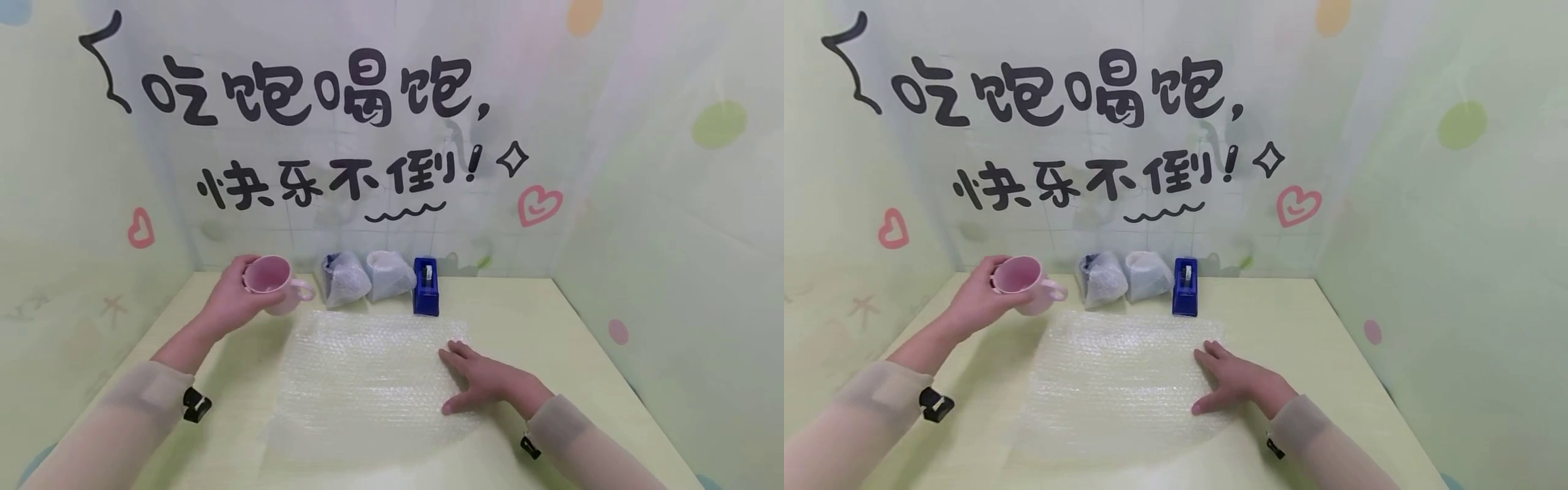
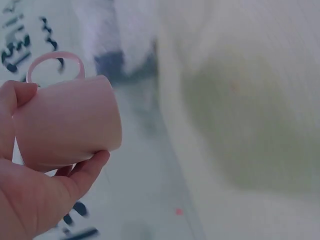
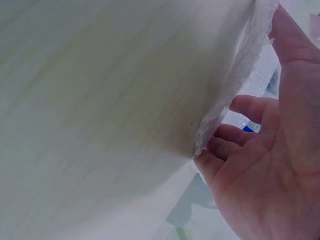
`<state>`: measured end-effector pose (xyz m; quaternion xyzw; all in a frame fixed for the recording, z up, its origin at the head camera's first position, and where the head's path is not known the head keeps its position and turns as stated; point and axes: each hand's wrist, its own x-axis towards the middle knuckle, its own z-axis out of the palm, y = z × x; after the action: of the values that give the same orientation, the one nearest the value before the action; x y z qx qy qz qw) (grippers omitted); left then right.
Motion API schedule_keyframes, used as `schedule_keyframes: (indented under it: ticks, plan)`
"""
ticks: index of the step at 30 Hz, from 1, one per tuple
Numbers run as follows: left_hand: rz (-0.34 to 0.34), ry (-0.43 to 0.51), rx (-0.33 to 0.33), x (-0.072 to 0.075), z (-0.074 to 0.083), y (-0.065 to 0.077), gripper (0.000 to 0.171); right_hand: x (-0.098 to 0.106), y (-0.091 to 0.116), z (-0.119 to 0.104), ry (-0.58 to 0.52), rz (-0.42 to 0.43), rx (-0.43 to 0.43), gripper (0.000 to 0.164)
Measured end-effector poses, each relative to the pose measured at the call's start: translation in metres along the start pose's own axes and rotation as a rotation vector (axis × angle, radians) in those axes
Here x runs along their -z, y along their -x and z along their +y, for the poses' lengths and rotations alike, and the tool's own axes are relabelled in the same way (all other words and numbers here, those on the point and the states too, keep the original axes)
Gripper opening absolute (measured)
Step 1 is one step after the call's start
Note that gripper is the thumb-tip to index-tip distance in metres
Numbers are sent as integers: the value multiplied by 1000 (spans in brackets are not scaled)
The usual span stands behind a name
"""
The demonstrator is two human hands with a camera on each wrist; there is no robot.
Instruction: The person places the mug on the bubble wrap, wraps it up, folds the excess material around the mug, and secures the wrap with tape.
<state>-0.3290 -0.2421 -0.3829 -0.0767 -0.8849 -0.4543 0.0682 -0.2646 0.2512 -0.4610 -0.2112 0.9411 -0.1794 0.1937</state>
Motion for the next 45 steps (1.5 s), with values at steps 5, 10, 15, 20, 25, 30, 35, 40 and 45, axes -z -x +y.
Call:
schedule_keyframes:
  ticks: [5, 10, 15, 20, 25, 30, 35, 40, 45]
  plan:
    - [-121, 37, -78, -30, 43, 11, 92, -1, 2, -1, -16, -2, 2, 116]
    - [-240, 68, -158, -67, 67, 20, 88, -2, 3, -1, -13, 7, 3, 116]
    - [-361, 115, -171, -104, 73, 23, 85, -3, 3, -2, -12, 14, -1, 116]
    - [-426, 129, -166, -135, 72, 21, 81, -4, 5, 0, -19, 22, 7, 116]
    - [-459, 169, -183, -155, 70, 21, 81, -4, 5, 1, -15, 25, 5, 116]
    - [-467, 177, -166, -165, 58, 24, 88, -3, 3, 1, -12, 21, 10, 116]
    - [-387, 199, -101, -172, 49, 31, 102, -1, 2, 1, -5, 25, 17, 116]
    - [-255, 135, -102, -182, 47, 40, 92, -2, 2, 1, -10, 27, 17, 115]
    - [-209, 143, -92, -187, 45, 46, 80, -4, 2, 1, -10, 33, 15, 115]
